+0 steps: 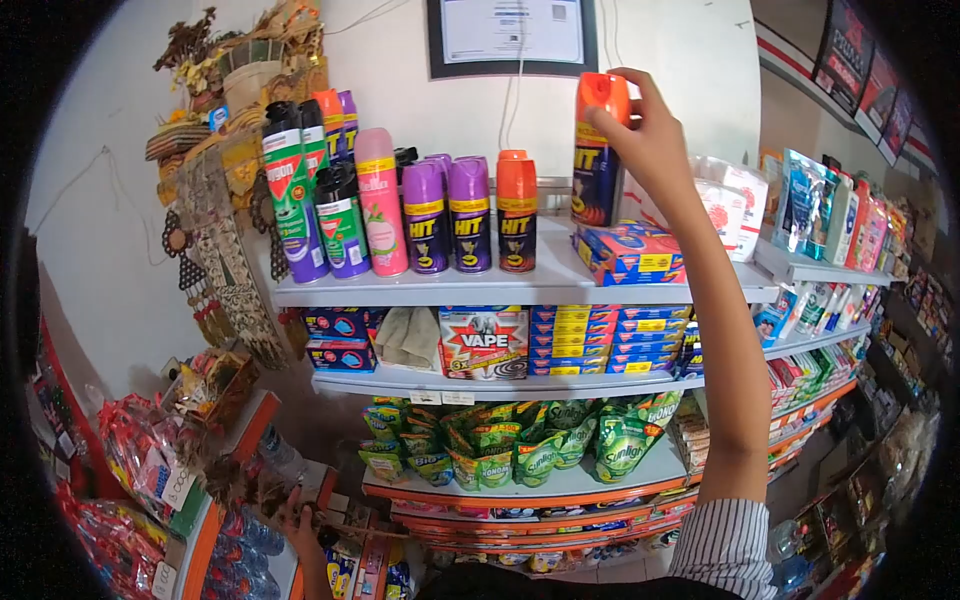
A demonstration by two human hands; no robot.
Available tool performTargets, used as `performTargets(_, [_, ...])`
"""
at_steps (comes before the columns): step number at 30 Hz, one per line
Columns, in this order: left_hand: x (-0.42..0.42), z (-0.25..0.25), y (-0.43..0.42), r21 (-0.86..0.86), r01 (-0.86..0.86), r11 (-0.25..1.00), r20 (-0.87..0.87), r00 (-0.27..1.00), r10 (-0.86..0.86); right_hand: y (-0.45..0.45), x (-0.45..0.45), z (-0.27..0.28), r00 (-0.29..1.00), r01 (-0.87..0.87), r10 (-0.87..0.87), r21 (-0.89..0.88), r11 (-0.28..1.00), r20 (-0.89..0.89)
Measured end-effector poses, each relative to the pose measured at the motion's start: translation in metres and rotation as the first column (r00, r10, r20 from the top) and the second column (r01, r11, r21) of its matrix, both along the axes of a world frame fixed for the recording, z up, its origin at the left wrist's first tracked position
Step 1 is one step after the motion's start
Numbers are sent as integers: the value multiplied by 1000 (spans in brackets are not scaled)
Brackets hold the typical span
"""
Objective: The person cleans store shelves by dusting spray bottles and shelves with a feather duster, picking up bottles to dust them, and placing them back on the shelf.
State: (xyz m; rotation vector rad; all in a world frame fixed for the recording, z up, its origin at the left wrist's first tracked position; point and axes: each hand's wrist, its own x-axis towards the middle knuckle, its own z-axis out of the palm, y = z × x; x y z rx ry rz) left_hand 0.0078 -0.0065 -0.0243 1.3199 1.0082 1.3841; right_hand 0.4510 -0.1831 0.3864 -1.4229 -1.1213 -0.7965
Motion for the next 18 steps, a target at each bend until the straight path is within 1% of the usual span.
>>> performTargets(1, [-4,-10,5,4,10,1000,-3,1000,-10,5,11,2,998,61,-61,-25,998,29])
performTargets(2, [-7,-23,12,-42,-38,998,36,999,40,11,22,3,994,103,-101,-43,994,33])
performTargets(3, [-5,-25,15,-91,-86,992,73,993,93,18,33,3,989,142,-139,-61,988,39])
performTargets(4, [-5,-25,16,-87,-83,993,75,993,89,24,43,4,991,132,-129,-70,989,35])
performTargets(6, [-8,-12,8,-172,-56,983,80,994,71,34,61,3,996,91,-92,-103,991,-7])
performTargets(7, [-5,-7,6,-168,-57,984,79,994,71,39,69,1,997,62,-67,-122,991,-38])
performTargets(8, [-2,-2,2,-184,-122,975,120,982,145,45,77,0,997,59,-65,-118,991,-41])
performTargets(9, [-1,1,1,-202,-187,961,160,962,221,51,84,-2,996,9,-23,-172,985,-81])
performTargets(10, [-7,-5,7,-196,-192,961,160,961,225,57,92,-5,992,-44,17,-221,974,-121])
performTargets(11, [-18,-21,16,-148,-151,977,138,976,171,62,97,-7,992,-47,21,-216,975,-122])
performTargets(12, [-28,-34,23,-102,-106,989,112,987,117,66,101,-9,970,-135,70,-280,950,-232])
performTargets(13, [-33,-41,26,-99,-108,989,111,987,119,71,106,-12,934,-227,107,-334,915,-342])
performTargets(14, [-37,-47,28,-76,-81,994,139,986,91,76,112,-16,917,-291,164,-326,899,-365])
performTargets(15, [-42,-55,30,-53,-54,997,166,984,62,77,112,-17,916,-291,164,-325,900,-366])
performTargets(16, [-55,-74,40,-52,-52,997,165,984,60,79,111,-19,895,-346,187,-368,863,-405])
performTargets(17, [-72,-95,53,255,-96,962,-206,967,152,80,110,-20,872,-399,204,-406,822,-444])
performTargets(18, [-76,-98,59,534,-13,845,-500,801,328,81,113,-21,858,-436,214,-444,783,-466])
